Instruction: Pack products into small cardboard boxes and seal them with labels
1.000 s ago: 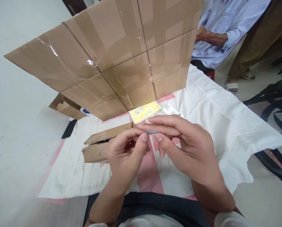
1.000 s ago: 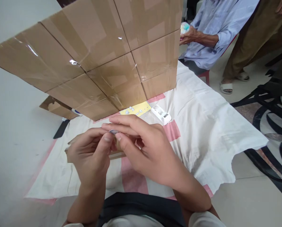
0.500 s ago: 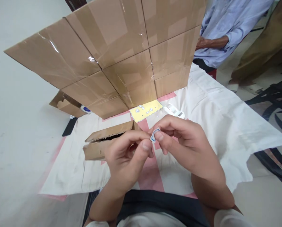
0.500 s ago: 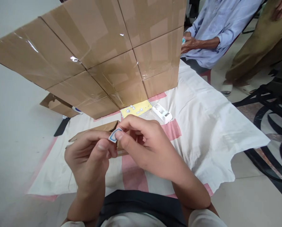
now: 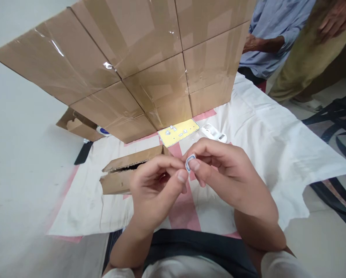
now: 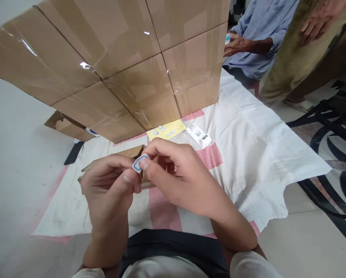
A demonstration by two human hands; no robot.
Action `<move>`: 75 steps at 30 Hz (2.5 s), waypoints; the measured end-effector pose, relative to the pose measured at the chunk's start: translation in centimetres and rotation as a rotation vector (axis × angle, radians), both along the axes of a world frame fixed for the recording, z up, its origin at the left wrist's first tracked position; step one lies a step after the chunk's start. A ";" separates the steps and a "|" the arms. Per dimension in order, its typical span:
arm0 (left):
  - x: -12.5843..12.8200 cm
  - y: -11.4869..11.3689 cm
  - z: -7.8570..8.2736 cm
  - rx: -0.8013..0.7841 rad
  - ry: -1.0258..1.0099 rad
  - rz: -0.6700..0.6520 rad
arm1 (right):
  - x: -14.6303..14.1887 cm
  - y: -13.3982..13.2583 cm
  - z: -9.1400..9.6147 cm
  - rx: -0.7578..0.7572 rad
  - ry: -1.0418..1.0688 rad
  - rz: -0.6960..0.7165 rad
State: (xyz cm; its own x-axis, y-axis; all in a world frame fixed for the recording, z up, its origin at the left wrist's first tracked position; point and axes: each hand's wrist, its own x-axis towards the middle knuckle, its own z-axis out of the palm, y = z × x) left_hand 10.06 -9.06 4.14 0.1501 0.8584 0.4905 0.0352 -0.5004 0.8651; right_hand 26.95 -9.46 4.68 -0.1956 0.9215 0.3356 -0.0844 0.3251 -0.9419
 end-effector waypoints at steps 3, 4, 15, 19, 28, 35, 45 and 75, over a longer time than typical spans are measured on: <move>0.0 -0.1 -0.1 0.002 0.018 0.015 | 0.0 -0.1 -0.1 -0.005 -0.003 -0.001; 0.0 -0.1 0.0 0.002 0.021 0.018 | 0.0 -0.1 -0.1 -0.006 -0.007 0.001; 0.2 -0.1 -0.1 -0.006 -0.006 0.009 | -0.1 -0.4 -0.1 -0.005 -0.004 -0.012; 0.2 -0.1 0.0 -0.004 -0.015 0.002 | 0.0 -0.4 0.0 0.001 -0.013 -0.014; 0.1 -0.1 0.0 -0.080 -0.063 -0.085 | 0.3 -0.3 0.1 -0.015 -0.014 0.010; -0.1 -0.1 -0.2 -0.160 -0.125 -0.148 | 0.2 -0.4 0.1 -0.029 0.008 0.024; -0.4 0.0 -0.1 -0.284 -0.158 -0.260 | 0.2 -0.6 0.3 -0.041 -0.008 0.036; 0.3 -0.3 -1.0 -0.188 -0.144 -0.247 | 0.9 -0.8 0.3 0.016 -0.084 -0.018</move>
State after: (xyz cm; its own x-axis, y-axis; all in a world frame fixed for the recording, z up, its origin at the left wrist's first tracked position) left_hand 10.33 -9.36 3.19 0.3051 0.8823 0.3584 -0.1966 -0.3099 0.9302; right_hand 27.90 -10.21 5.02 -0.2069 0.9199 0.3331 0.0012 0.3407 -0.9402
